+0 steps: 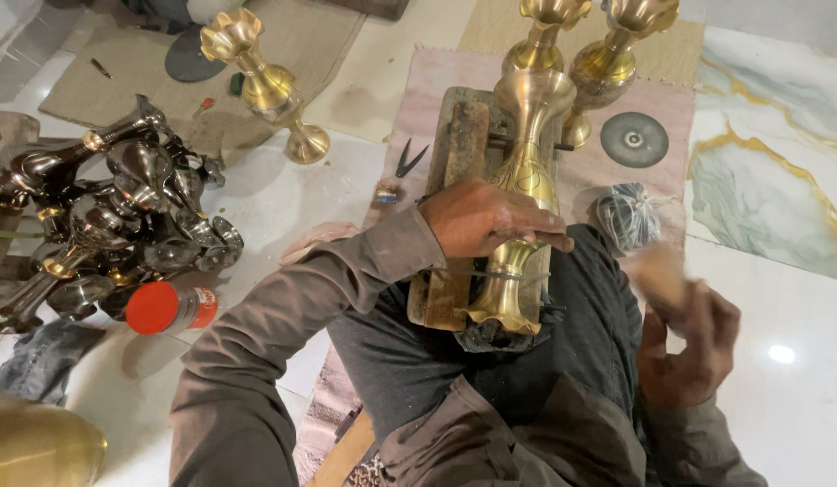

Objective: The person sits on the floor and hammers a brass vase held on a sandbag, using a wooden mallet and a small punch to chase and shape the vase's surface, rotating the vase between strikes. Finished brass vases and a pile of dark metal parts sit nearby on the floor.

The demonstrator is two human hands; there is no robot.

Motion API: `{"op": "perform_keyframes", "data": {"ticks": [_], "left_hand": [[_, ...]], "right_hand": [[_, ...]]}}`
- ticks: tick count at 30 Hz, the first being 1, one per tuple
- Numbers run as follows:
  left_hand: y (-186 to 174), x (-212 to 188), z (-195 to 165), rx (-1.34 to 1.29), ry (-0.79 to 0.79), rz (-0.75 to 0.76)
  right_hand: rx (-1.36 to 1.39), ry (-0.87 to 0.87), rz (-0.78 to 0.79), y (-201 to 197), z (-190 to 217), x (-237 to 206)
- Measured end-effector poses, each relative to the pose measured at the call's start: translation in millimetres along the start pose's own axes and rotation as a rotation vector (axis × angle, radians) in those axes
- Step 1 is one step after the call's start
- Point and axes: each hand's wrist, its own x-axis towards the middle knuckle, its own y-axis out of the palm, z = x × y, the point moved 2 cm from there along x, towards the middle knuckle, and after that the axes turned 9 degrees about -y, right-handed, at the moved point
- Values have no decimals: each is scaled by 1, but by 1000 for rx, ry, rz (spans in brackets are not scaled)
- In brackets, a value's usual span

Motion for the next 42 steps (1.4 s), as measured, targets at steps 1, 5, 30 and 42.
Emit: {"op": "perform_keyframes", "data": {"ticks": [1,5,30,42], "left_hand": [[0,-1,-1,37,17,-7],[0,-2,-2,-47,-34,41],[-8,-8,-5,-6,17,24],[-4,-10,-3,12,57,3]], "right_hand": [[-126,-49,92,0,0,-1],[134,85,-72,-5,-2,-2],[-83,-60,41,2,9,-5],[-120,-20,103,0,7,-5]]}}
